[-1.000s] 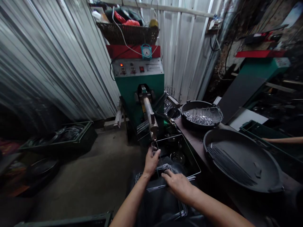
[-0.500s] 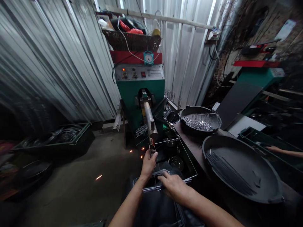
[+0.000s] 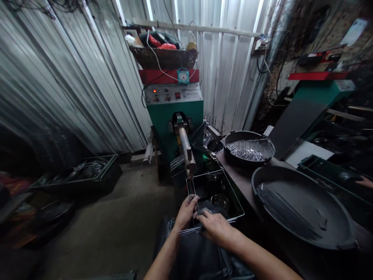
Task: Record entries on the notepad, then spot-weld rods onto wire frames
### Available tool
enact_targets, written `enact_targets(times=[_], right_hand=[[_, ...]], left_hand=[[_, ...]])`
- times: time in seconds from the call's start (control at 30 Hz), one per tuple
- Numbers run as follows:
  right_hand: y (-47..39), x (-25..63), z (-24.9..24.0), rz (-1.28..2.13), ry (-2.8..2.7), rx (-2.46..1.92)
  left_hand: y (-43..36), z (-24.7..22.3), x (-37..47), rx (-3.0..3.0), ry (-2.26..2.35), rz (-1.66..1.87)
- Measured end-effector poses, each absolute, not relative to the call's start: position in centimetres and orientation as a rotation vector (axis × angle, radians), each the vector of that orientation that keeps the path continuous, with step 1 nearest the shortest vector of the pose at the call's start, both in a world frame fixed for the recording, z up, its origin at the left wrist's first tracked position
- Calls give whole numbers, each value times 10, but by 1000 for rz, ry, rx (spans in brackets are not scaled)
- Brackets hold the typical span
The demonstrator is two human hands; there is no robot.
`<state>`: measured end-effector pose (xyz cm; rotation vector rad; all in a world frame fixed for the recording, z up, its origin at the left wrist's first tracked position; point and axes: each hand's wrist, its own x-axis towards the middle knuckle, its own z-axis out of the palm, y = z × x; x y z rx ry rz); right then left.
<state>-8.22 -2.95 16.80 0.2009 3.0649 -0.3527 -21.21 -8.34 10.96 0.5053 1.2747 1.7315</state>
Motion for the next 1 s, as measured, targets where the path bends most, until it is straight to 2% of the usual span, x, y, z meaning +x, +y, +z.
enact_targets(times=[0.17, 0.4, 0.57, 1.0], right_hand=[[-23, -67, 166, -529, 3073, 230], [17, -35, 141, -1013, 3147, 573], [47, -72, 140, -1281, 3272, 575], [117, -154, 152, -1503, 3263, 529]], left_hand=[[-84, 111, -209, 515, 1295, 1719], [-85, 116, -221, 443, 1335, 1740], [-63, 123, -259, 456, 1493, 1806], [-5, 139, -323, 300, 1479, 1952]])
